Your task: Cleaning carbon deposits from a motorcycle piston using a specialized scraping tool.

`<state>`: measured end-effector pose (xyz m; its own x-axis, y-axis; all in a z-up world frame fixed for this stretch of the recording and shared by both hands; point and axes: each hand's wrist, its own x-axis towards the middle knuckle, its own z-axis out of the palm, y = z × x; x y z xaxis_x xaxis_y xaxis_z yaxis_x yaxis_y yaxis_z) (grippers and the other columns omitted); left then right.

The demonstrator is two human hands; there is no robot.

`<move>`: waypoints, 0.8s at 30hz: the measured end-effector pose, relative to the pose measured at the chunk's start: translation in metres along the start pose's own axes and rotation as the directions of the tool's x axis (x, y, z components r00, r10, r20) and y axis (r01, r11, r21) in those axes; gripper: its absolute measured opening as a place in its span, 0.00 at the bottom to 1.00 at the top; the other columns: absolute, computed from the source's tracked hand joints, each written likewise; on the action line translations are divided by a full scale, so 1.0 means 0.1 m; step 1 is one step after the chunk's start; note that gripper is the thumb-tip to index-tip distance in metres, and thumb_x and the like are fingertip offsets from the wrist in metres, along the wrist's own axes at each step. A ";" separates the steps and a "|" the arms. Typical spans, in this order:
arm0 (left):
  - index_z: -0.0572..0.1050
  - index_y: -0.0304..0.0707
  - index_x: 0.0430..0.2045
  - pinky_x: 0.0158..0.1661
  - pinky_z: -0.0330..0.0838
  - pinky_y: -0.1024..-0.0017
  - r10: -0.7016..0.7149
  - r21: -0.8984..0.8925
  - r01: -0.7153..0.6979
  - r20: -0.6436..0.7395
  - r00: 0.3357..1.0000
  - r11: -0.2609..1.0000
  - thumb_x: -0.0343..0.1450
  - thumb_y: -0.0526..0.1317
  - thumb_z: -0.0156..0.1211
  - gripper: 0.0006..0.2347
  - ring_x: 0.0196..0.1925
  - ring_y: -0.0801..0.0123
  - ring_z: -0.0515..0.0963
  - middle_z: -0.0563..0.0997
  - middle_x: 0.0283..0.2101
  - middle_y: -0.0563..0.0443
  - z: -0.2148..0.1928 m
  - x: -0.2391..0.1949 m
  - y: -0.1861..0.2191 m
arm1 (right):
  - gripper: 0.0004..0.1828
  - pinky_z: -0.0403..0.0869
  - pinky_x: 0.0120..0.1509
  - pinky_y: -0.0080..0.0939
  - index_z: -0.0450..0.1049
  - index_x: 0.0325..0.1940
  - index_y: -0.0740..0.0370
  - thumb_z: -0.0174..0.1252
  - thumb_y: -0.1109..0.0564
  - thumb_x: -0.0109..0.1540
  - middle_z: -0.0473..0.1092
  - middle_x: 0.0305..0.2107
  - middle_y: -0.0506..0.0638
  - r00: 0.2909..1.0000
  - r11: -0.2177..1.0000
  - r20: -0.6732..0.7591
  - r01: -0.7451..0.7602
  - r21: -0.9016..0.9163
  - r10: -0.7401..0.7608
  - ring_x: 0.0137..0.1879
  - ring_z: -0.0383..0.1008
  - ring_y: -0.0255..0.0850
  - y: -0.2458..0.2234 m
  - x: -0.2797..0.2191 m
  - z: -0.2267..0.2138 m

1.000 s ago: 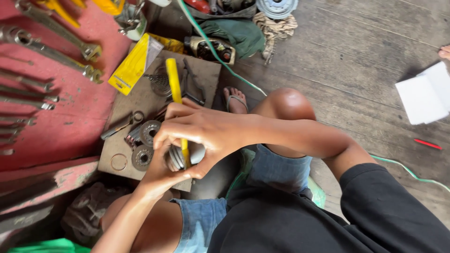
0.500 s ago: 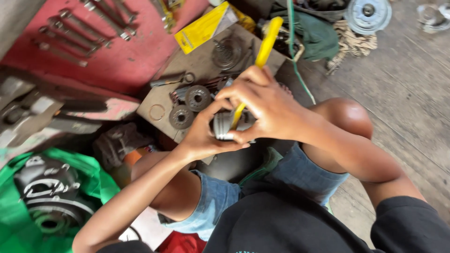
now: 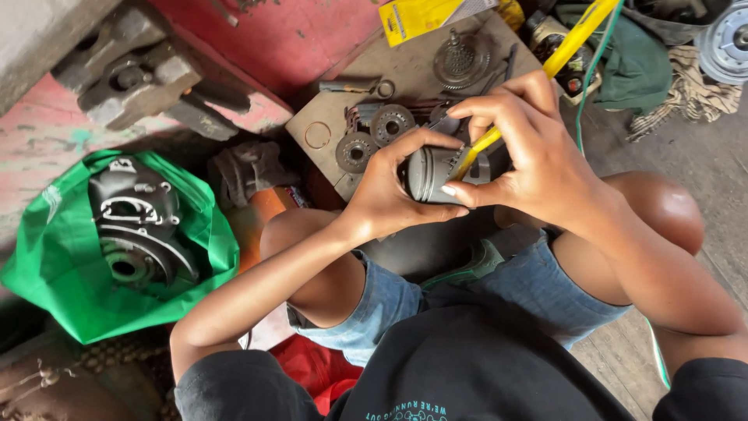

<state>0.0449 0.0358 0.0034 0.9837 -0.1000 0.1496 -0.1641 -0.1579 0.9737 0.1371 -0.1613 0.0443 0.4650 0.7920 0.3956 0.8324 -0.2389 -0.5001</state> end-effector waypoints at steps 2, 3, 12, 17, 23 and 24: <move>0.69 0.40 0.51 0.58 0.71 0.71 0.030 -0.087 -0.029 0.010 1.000 0.996 0.57 0.29 0.75 0.28 0.51 0.69 0.78 0.78 0.50 0.53 -0.04 -0.03 0.02 | 0.37 0.64 0.59 0.45 0.71 0.59 0.66 0.78 0.49 0.52 0.70 0.31 0.47 1.000 0.999 -0.008 0.014 0.045 -0.014 0.53 0.61 0.46 -0.04 -0.01 0.04; 0.69 0.40 0.51 0.58 0.71 0.71 0.024 -0.089 -0.024 -0.001 1.000 0.996 0.57 0.29 0.75 0.28 0.51 0.69 0.78 0.78 0.50 0.53 -0.05 -0.04 0.06 | 0.37 0.64 0.59 0.45 0.71 0.59 0.66 0.78 0.49 0.52 0.70 0.31 0.47 1.000 0.998 0.002 0.019 0.052 -0.019 0.53 0.61 0.46 -0.05 -0.03 0.09; 0.71 0.42 0.48 0.47 0.77 0.73 0.044 0.037 -0.042 -0.045 0.998 0.998 0.57 0.30 0.79 0.27 0.42 0.72 0.80 0.82 0.43 0.53 -0.04 -0.09 0.16 | 0.37 0.64 0.62 0.47 0.73 0.59 0.71 0.82 0.57 0.51 0.73 0.34 0.49 0.996 0.998 -0.073 0.059 0.016 -0.057 0.54 0.61 0.50 0.01 -0.06 0.07; 0.71 0.43 0.45 0.41 0.73 0.76 0.043 -0.042 -0.044 -0.013 0.999 0.998 0.53 0.26 0.77 0.28 0.37 0.76 0.75 0.79 0.35 0.58 -0.05 -0.08 0.15 | 0.35 0.65 0.61 0.51 0.74 0.52 0.67 0.83 0.49 0.49 0.72 0.33 0.44 0.976 0.967 -0.064 0.216 0.133 -0.209 0.51 0.62 0.46 0.01 -0.13 0.22; 0.71 0.41 0.46 0.46 0.78 0.73 0.100 0.042 -0.099 -0.028 0.995 0.994 0.57 0.28 0.79 0.26 0.42 0.72 0.81 0.82 0.42 0.55 -0.03 -0.07 0.20 | 0.35 0.66 0.63 0.49 0.73 0.58 0.73 0.84 0.55 0.56 0.72 0.33 0.51 0.992 0.995 -0.072 0.100 -0.002 -0.100 0.55 0.63 0.52 0.12 -0.14 0.04; 0.71 0.41 0.46 0.46 0.78 0.73 0.096 0.041 -0.095 -0.025 0.995 0.995 0.57 0.28 0.79 0.26 0.42 0.72 0.81 0.82 0.42 0.55 -0.02 -0.07 0.18 | 0.35 0.66 0.63 0.49 0.73 0.58 0.73 0.84 0.55 0.56 0.72 0.33 0.51 0.993 0.995 -0.073 0.096 0.000 -0.095 0.55 0.63 0.52 0.11 -0.15 0.05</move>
<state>0.0356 0.0359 0.0208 0.9649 -0.0900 0.2467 -0.2597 -0.1876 0.9473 0.1376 -0.1723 0.0290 0.4042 0.7683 0.4963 0.8729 -0.1618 -0.4603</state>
